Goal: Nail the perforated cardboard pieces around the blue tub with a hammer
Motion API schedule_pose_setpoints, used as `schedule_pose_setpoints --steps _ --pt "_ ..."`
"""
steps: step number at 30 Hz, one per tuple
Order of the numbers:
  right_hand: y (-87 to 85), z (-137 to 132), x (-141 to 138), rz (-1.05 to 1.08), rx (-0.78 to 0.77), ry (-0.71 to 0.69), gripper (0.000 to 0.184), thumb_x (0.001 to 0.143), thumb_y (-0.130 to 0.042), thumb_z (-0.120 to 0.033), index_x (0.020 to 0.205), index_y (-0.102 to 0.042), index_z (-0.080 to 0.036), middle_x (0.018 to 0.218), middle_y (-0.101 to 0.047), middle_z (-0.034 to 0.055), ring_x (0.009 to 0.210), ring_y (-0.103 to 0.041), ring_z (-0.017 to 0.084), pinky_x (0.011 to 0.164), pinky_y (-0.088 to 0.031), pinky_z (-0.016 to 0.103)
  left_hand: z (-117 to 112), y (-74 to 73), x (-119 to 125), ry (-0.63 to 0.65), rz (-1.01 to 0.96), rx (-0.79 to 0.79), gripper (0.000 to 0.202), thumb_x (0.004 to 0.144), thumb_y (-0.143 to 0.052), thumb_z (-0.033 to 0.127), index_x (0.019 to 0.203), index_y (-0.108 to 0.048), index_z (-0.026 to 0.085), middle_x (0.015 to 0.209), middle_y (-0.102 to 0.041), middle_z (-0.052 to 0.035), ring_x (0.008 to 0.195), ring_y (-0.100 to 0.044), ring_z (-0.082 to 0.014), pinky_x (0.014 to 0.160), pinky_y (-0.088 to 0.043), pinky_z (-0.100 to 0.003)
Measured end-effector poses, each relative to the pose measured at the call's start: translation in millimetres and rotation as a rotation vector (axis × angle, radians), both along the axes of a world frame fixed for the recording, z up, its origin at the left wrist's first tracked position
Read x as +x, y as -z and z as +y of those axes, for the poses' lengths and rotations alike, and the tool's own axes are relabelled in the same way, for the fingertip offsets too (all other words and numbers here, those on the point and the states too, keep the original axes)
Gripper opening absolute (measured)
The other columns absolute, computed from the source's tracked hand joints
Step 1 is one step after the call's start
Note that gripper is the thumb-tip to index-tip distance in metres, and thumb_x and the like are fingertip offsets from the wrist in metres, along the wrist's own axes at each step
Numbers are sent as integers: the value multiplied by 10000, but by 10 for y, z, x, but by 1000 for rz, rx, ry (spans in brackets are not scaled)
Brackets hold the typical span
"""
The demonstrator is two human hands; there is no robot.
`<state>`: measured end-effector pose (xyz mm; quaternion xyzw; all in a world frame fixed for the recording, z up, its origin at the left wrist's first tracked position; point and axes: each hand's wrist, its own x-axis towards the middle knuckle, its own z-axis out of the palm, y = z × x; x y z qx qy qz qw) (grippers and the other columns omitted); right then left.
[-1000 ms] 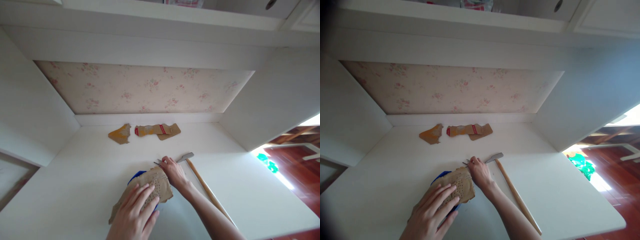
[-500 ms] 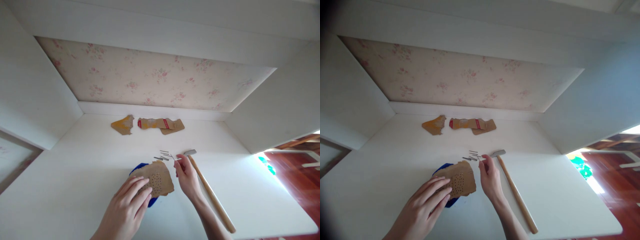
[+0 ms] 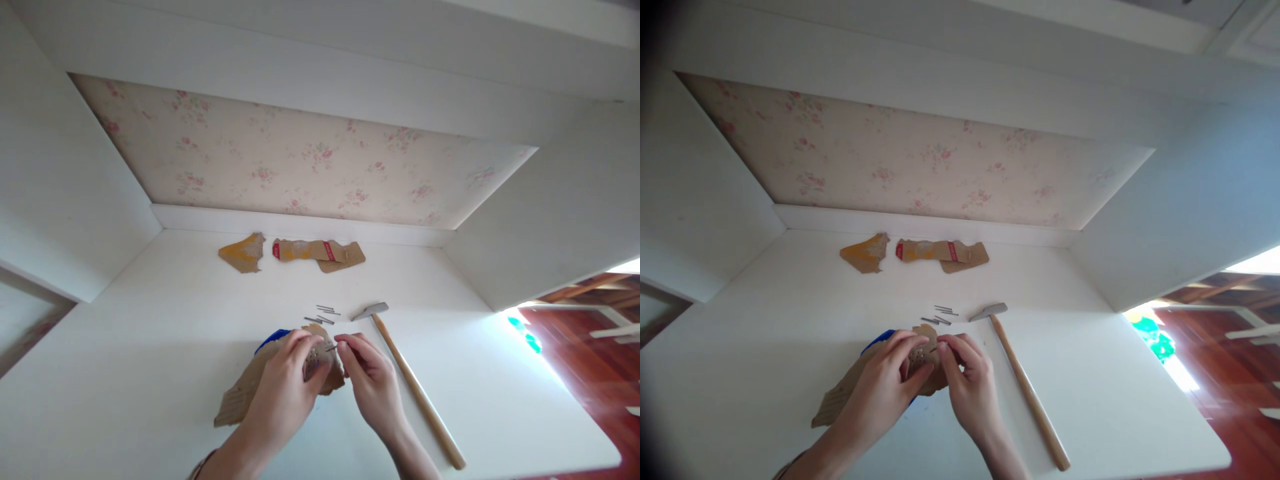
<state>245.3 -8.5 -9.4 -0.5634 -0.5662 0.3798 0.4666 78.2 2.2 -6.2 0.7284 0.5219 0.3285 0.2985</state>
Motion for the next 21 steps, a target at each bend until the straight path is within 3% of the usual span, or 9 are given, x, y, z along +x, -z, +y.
schedule_pose_setpoints --steps 5,15,21 --pt "29 59 -73 -95 63 -67 209 976 -548 -293 934 -748 -251 844 -698 10 758 -642 153 656 -478 228 12 137 28 16 34 -32 421 832 -604 80 1209 -549 259 1207 -628 -41 1110 -631 -225 956 -534 -373" --pt "68 70 -127 -196 152 -125 252 995 -497 -228 1072 -731 -276 926 -715 16 812 -664 159 736 -493 236 2 119 45 -3 59 -22 464 814 -572 62 1226 -546 273 1240 -637 -33 1137 -627 -223 981 -523 -379" --pt "46 63 -130 -240 173 -141 281 1005 -457 -214 1078 -721 -276 900 -689 21 778 -654 159 695 -491 237 6 103 52 -6 26 -45 487 793 -565 45 1224 -548 270 1215 -638 -35 1129 -627 -217 976 -524 -360"
